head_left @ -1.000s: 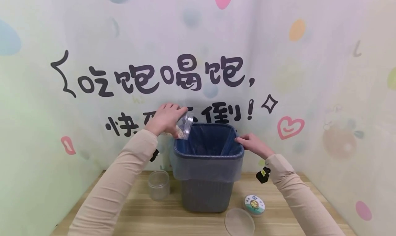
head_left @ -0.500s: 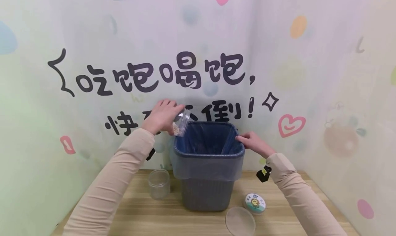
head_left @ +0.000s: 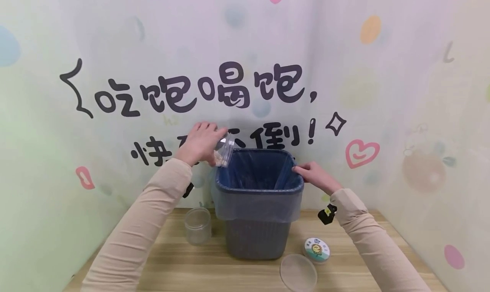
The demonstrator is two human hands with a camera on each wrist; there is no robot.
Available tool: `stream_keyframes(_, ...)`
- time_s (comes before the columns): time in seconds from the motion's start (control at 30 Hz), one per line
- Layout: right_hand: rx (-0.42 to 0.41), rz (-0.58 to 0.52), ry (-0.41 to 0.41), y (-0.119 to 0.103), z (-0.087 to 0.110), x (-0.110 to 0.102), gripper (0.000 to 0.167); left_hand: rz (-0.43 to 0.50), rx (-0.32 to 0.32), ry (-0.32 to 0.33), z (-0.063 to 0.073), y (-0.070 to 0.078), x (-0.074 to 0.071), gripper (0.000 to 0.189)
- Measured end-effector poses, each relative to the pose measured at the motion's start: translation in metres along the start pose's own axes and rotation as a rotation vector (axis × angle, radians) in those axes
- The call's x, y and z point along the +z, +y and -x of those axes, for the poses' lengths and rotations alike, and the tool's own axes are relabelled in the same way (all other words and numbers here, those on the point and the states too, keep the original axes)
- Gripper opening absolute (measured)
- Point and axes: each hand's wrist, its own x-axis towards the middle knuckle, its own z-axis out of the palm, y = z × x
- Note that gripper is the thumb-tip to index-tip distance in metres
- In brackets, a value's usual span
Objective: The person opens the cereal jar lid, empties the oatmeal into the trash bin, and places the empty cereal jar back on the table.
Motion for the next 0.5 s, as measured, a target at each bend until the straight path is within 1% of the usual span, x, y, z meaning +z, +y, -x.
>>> stream_keyframes(0.1,0.001,0.005,-0.003,-0.0004,0.0017,-0.0010,0.034,0.022,-0.010,-0.011,-0.0003,-0.0004,0.0001,0.097)
stream_keyframes(0.2,-0.001,0.010,-0.006,0.0004,0.0028,-0.0016,0.034,0.035,-0.004,-0.014,-0.0007,-0.0002,-0.0001,0.097)
stream_keyframes(0.4,0.005,0.020,-0.012,0.0006,0.0026,-0.0011,0.036,0.010,0.019,-0.010,-0.0020,0.0002,-0.0018,0.095)
stream_keyframes(0.5,0.014,0.022,-0.002,-0.0002,0.0013,-0.0012,0.037,0.000,0.023,-0.005,-0.0023,0.0000,-0.0035,0.094)
